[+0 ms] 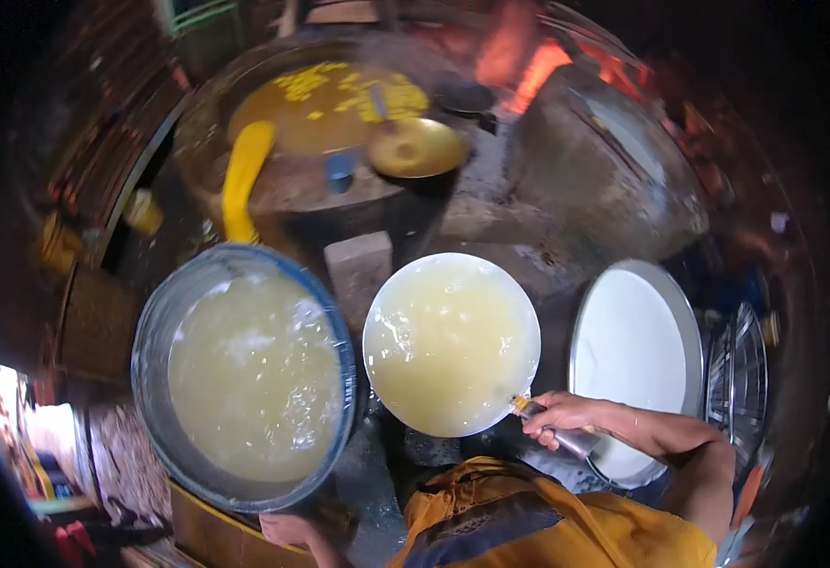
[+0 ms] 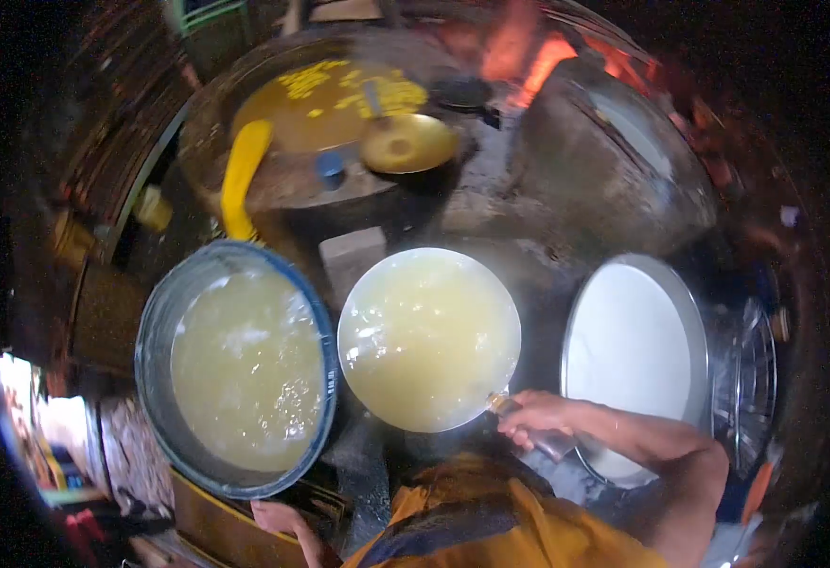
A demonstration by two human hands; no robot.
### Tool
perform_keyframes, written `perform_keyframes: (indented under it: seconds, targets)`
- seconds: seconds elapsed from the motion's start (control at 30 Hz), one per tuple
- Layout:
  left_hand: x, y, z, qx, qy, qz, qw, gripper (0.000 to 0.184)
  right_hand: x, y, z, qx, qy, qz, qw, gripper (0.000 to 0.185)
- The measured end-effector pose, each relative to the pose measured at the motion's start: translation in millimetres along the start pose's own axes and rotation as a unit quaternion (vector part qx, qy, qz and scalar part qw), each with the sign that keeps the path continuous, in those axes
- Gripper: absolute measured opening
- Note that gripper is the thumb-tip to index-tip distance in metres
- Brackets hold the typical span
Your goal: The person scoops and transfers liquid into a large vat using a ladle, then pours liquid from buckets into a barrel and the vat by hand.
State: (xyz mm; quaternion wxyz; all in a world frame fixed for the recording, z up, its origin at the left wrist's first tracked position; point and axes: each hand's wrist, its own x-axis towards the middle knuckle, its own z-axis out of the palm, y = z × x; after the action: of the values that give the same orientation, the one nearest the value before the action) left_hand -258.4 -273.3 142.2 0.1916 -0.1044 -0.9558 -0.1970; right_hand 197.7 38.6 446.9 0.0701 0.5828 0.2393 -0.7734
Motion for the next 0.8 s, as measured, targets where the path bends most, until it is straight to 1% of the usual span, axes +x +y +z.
perform_keyframes:
  seconds: [0.03,0.1,0.13,0.17,0.2,0.23,0.27,0.3,0.33,0.37,0.4,0.5,0.6,0.67,0.73,0.8]
  targets:
    - [-7,9,-3,0.049,-0.004,0.028,0.998,0.034,-6,13,-23,-0.001,-0.018,-0.025,1.000,0.013]
    - [-34,31,-12,0.147,-0.003,0.084,0.986,0.042,-11,40,-74,0.007,-0.018,-0.045,0.999,0.013]
    - [-45,40,-11,0.149,-0.007,0.077,0.986,0.040,-15,52,-95,0.012,-0.018,-0.054,0.998,0.013]
    - [-55,47,-9,0.152,-0.010,0.072,0.986,0.038,-23,63,-113,0.017,0.008,-0.067,0.998,0.012]
    - [-68,48,-11,0.158,-0.015,0.068,0.985,0.036,-21,78,-140,-0.056,0.005,-0.082,0.995,0.013]
    - [-82,50,-8,0.201,-0.029,0.129,0.971,0.035,-24,92,-160,-0.041,0.015,-0.096,0.994,0.012]
    - [-102,58,-8,0.242,-0.042,0.186,0.951,0.034,-31,107,-181,-0.030,0.029,-0.109,0.993,0.021]
    - [-120,57,-6,0.287,-0.052,0.241,0.926,0.033,-27,127,-204,-0.015,0.067,-0.098,0.993,0.021]
    - [-139,47,7,0.261,-0.064,0.232,0.935,0.028,-32,140,-223,0.031,0.059,-0.108,0.992,0.017]
    - [-159,51,5,0.237,-0.091,0.244,0.936,0.028,-29,157,-244,0.025,0.053,-0.105,0.993,0.016]
    - [-180,59,-3,0.203,-0.139,0.252,0.936,0.028,-28,173,-265,0.017,0.048,-0.104,0.993,0.015]
    - [-233,74,-26,0.114,-0.284,0.269,0.913,0.027,-31,217,-308,0.097,0.090,-0.089,0.987,0.016]
    - [-257,90,-40,0.051,-0.396,0.270,0.876,0.026,-18,270,-345,0.134,0.014,-0.225,0.965,0.017]
    - [-263,107,-45,0.023,-0.453,0.259,0.853,0.026,12,306,-362,0.140,0.023,-0.327,0.934,0.017]
    - [-262,125,-48,0.000,-0.494,0.245,0.834,0.026,17,316,-370,0.199,0.038,-0.319,0.926,0.017]
    - [-257,141,-49,-0.020,-0.529,0.221,0.819,0.026,24,322,-382,0.306,0.046,-0.198,0.930,0.018]
